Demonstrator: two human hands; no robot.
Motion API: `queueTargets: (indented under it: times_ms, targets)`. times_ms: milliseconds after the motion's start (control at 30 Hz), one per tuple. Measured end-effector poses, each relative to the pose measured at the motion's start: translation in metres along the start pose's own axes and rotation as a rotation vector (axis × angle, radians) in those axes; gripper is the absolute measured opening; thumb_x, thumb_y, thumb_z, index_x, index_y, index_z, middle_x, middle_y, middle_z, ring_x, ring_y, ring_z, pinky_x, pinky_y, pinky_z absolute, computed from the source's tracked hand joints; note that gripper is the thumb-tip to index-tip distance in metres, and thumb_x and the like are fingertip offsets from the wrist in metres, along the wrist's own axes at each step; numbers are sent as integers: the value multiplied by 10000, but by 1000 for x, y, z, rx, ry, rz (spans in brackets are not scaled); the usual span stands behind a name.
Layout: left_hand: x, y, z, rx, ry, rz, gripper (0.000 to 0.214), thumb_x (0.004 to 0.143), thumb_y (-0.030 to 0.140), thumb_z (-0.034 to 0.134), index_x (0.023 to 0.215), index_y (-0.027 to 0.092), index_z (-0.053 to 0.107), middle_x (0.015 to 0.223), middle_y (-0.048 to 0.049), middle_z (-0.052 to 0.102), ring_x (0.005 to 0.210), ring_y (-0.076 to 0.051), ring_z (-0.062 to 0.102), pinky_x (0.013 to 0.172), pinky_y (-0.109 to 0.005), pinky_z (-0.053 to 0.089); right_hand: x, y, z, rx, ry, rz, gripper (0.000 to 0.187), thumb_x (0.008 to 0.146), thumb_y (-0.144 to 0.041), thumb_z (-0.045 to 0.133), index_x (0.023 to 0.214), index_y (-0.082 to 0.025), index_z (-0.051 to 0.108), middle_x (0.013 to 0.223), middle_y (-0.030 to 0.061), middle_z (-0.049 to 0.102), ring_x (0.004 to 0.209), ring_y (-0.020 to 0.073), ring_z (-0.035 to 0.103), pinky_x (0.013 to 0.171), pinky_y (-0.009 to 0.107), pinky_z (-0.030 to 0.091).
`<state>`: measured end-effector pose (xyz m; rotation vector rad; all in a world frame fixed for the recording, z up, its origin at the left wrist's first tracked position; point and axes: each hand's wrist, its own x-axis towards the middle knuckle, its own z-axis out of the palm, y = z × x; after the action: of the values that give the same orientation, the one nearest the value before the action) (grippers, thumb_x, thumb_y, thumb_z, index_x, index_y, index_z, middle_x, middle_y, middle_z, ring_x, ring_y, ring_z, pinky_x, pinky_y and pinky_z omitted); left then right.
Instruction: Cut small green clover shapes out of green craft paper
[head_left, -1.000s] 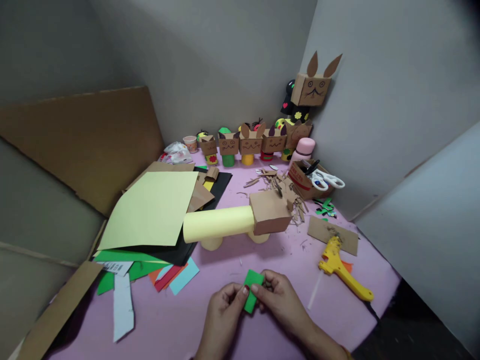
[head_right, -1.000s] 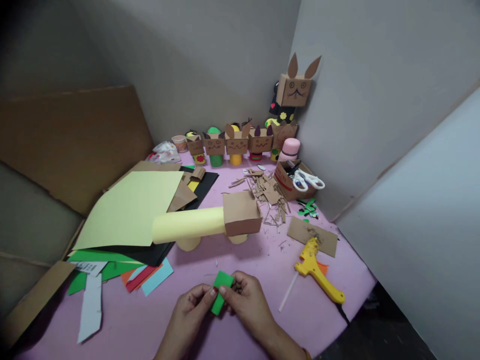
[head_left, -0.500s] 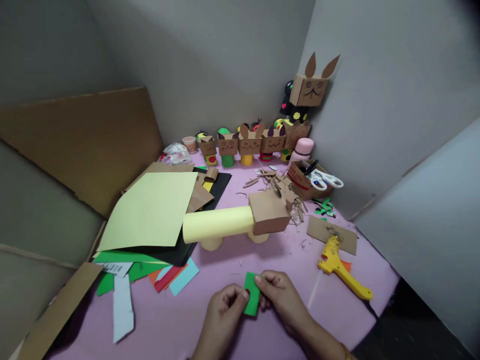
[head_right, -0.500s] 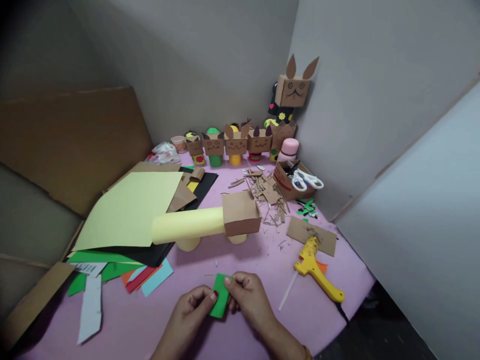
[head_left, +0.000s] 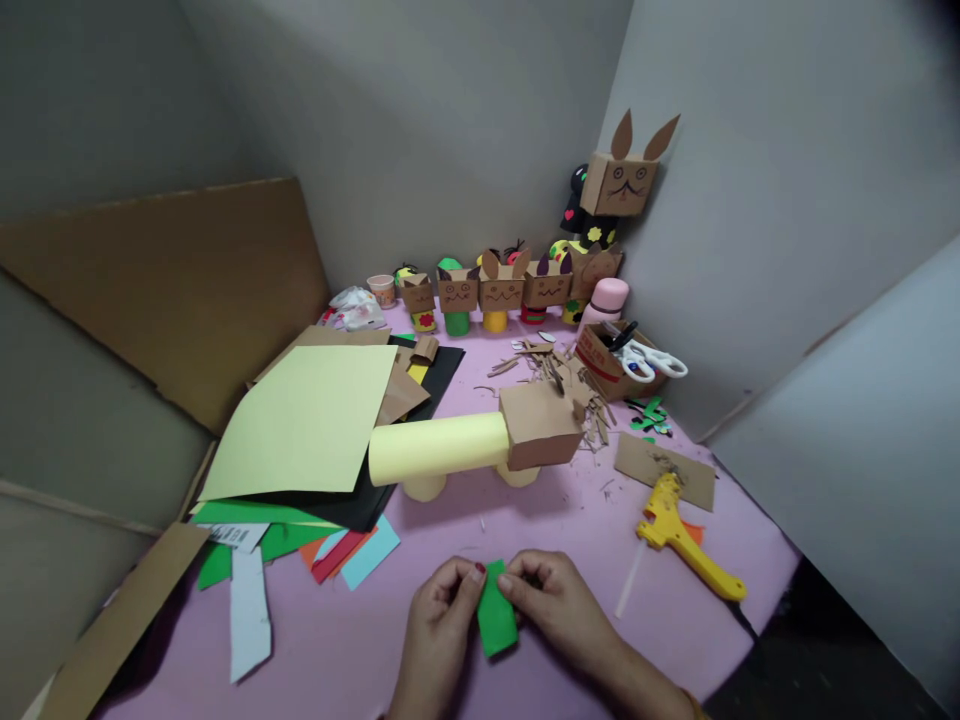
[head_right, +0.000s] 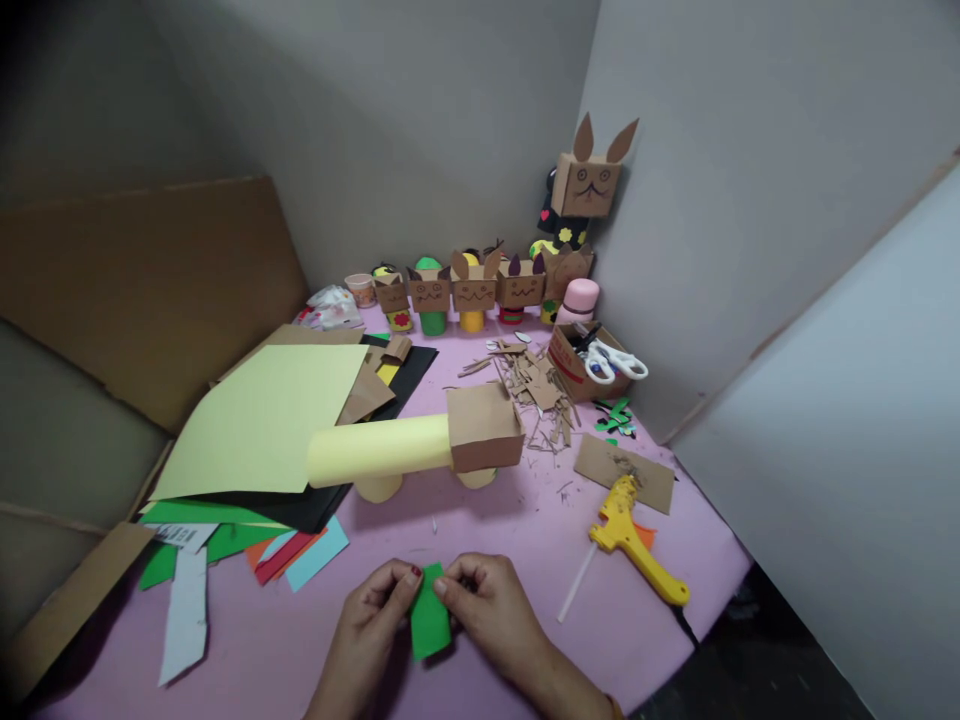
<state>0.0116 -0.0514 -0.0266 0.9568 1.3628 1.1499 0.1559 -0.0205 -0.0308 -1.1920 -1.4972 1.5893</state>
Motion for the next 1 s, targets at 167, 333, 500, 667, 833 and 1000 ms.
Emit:
queueTargets:
  times_ms: [167, 333, 500, 667, 833, 1000]
  targets:
    - [2, 1, -2, 88, -57, 56, 173, 771, 331, 615, 710, 170, 631, 696, -18, 620, 683, -178, 558, 640, -248, 443, -4, -1, 0, -130, 13, -63, 303, 792, -347, 585, 563, -151, 551, 522, -34, 471, 512, 108, 411, 505, 218, 308]
    - [2, 7, -2, 255, -60, 137, 250, 810, 321, 576, 610, 173, 596, 603, -6, 580, 613, -169, 529, 585, -243, 415, -3, -4, 5, -218, -8, -113, 209, 759, -218, 595, 560, -155, 590, 536, -30, 504, 531, 115, 428, 524, 225, 302]
    - [2, 8, -3, 188, 92, 119, 240, 804, 359, 573, 647, 177, 573, 603, 12, 542, 594, -160, 496, 551, -236, 400, -6, -2, 9, -195, -26, -97, 268, 807, -305, 553, 593, -153, 606, 529, -22, 520, 505, 113, 438, 504, 219, 337]
    - [18, 18, -20, 29, 305, 71, 301, 779, 446, 584, 643, 188, 508, 553, 70, 412, 510, -113, 387, 486, -203, 337, -19, 9, 9, -165, -36, -41, 336, 791, -385, 571, 540, -165, 536, 502, -10, 518, 475, 114, 450, 474, 216, 337]
    - [21, 22, -14, 22, 172, 49, 324, 719, 455, 649, 609, 173, 534, 553, 51, 459, 512, -121, 427, 477, -214, 361, -17, 5, 7, -58, -8, -28, 465, 832, -573, 460, 604, -171, 517, 527, -7, 524, 479, 110, 464, 486, 214, 366]
    - [17, 7, 2, -69, 106, -16, 362, 634, 490, 714, 604, 164, 561, 529, 50, 482, 506, -123, 455, 472, -215, 380, -5, -4, 12, -58, 27, -71, 552, 757, -687, 462, 560, -172, 497, 491, -5, 506, 454, 107, 461, 452, 202, 337]
